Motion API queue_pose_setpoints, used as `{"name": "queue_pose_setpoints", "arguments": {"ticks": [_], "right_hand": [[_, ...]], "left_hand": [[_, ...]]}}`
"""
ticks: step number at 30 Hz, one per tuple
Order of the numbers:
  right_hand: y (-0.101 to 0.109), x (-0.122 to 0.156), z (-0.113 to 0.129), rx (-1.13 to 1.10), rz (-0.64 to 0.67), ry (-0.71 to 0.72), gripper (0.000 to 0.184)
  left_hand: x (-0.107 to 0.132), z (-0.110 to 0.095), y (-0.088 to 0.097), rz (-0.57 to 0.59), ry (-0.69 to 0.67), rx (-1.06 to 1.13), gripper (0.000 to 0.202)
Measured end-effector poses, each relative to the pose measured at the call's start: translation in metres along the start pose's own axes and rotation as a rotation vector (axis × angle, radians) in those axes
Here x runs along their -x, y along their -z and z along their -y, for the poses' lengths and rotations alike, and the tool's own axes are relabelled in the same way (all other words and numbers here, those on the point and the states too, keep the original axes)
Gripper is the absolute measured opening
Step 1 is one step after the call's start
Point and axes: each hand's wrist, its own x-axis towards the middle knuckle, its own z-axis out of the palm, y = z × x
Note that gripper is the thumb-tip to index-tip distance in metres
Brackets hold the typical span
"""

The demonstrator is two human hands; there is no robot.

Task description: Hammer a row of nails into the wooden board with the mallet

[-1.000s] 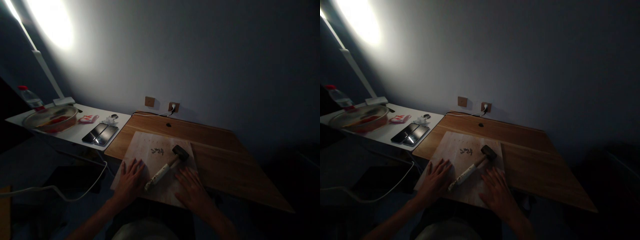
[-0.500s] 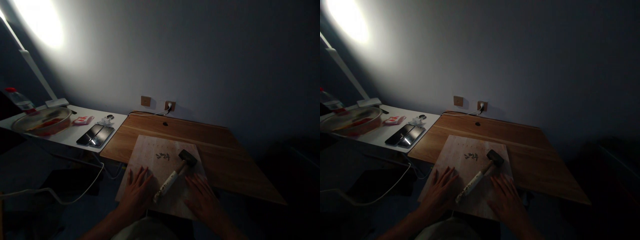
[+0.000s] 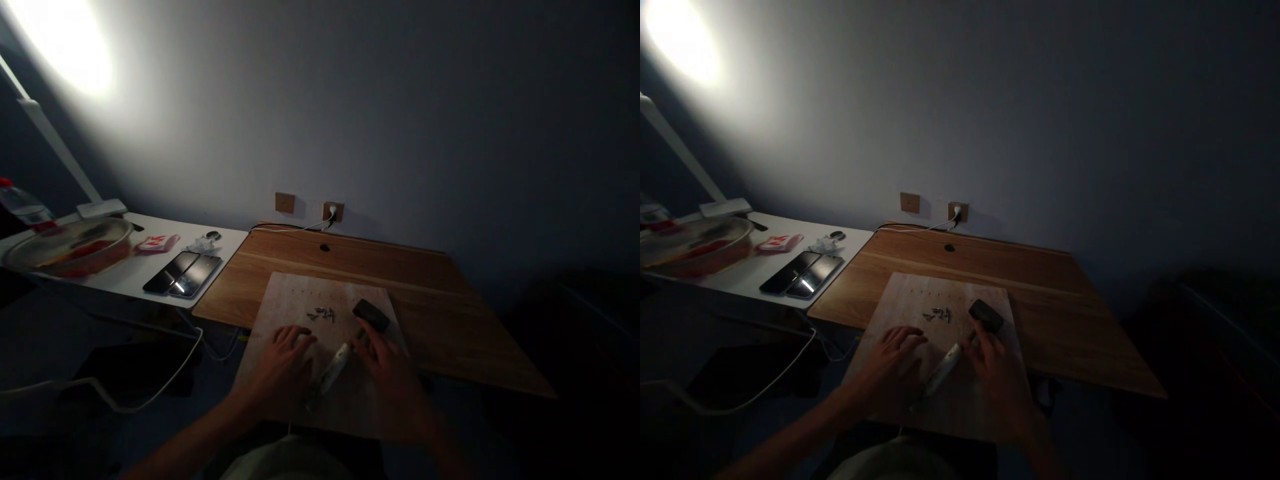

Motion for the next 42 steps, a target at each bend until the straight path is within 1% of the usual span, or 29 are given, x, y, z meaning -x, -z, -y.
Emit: {"name": "queue_pose_setpoints", "arguments": {"ticks": [2, 4, 6, 9, 11, 13, 14, 15, 16, 17, 18, 19, 20, 21, 23, 24, 26, 29, 30, 32, 33, 35, 37, 39, 42], "right_hand": [[-0.001, -0.015, 0.01, -0.06, 0.084, -0.099, 0.044], [-0.002, -0.025, 0.014, -0.124, 0.127, -0.161, 0.04], [-0.004, -0.029, 0.012, -0.227, 0.12, -0.188, 0.036], [-0.005, -0.022, 0.001, -0.44, 0.041, -0.212, 0.029], [-0.006, -0.011, -0.009, -0.668, -0.042, -0.317, 0.033], [-0.007, 0.0, -0.02, -0.955, -0.088, -0.5, 0.042], [-0.008, 0.006, -0.024, -1.086, -0.066, -0.591, 0.047], [-0.008, 0.011, -0.027, -1.191, -0.002, -0.657, 0.05], [-0.009, 0.014, -0.029, -1.271, 0.09, -0.692, 0.051], [-0.008, 0.016, -0.029, -1.329, 0.18, -0.696, 0.051], [-0.007, 0.017, -0.029, -1.376, 0.238, -0.679, 0.051], [-0.005, 0.016, -0.028, -1.414, 0.261, -0.655, 0.051], [-0.002, 0.014, -0.026, -1.441, 0.247, -0.634, 0.05], [0.003, 0.01, -0.024, -1.452, 0.206, -0.618, 0.05], [0.018, 0.001, -0.019, -1.423, 0.13, -0.595, 0.048], [0.029, -0.003, -0.016, -1.39, 0.104, -0.575, 0.047], [0.057, -0.01, -0.009, -1.296, 0.062, -0.521, 0.045], [0.105, -0.013, 0.01, -1.146, -0.119, -0.422, 0.041], [0.118, -0.014, 0.017, -1.115, -0.157, -0.395, 0.042], [0.136, -0.016, 0.027, -1.069, -0.243, -0.333, 0.047], [0.14, -0.017, 0.028, -1.016, -0.287, -0.31, 0.05], [0.137, -0.022, 0.023, -0.822, -0.373, -0.285, 0.058], [0.122, -0.029, 0.007, -0.549, -0.416, -0.28, 0.069], [0.099, -0.034, -0.014, -0.34, -0.367, -0.263, 0.077], [0.06, -0.038, -0.046, -0.211, -0.183, -0.254, 0.068]], "left_hand": [[-0.028, 0.0, 0.005, 0.016, -0.055, -0.029, 0.035], [-0.055, 0.004, 0.007, 0.035, -0.11, -0.067, 0.034], [-0.077, 0.011, 0.006, 0.068, -0.195, -0.115, 0.032], [-0.1, 0.019, 0.003, 0.131, -0.371, -0.188, 0.03], [-0.11, 0.022, 0.001, 0.174, -0.466, -0.238, 0.027], [-0.118, 0.021, -0.001, 0.203, -0.519, -0.269, 0.022], [-0.121, 0.021, -0.002, 0.203, -0.532, -0.272, 0.02], [-0.124, 0.02, -0.003, 0.194, -0.542, -0.266, 0.019], [-0.126, 0.019, -0.004, 0.178, -0.553, -0.254, 0.019], [-0.128, 0.018, -0.005, 0.159, -0.563, -0.242, 0.019], [-0.13, 0.017, -0.006, 0.143, -0.573, -0.234, 0.018], [-0.132, 0.016, -0.007, 0.132, -0.582, -0.232, 0.018], [-0.133, 0.015, -0.007, 0.126, -0.588, -0.237, 0.017], [-0.134, 0.014, -0.007, 0.122, -0.588, -0.247, 0.018], [-0.137, 0.011, -0.007, 0.117, -0.576, -0.272, 0.019], [-0.138, 0.009, -0.006, 0.117, -0.567, -0.282, 0.019], [-0.14, 0.008, -0.006, 0.126, -0.546, -0.289, 0.019], [-0.144, 0.009, -0.008, 0.157, -0.529, -0.256, 0.018], [-0.145, 0.01, -0.01, 0.165, -0.53, -0.234, 0.017], [-0.146, 0.011, -0.013, 0.176, -0.54, -0.195, 0.017], [-0.147, 0.011, -0.015, 0.178, -0.547, -0.187, 0.017], [-0.147, 0.008, -0.017, 0.18, -0.562, -0.197, 0.016], [-0.147, 0.005, -0.019, 0.178, -0.56, -0.206, 0.015], [-0.148, 0.0, -0.021, 0.173, -0.52, -0.191, 0.013], [-0.148, -0.009, -0.025, 0.167, -0.425, -0.154, 0.012]]}}
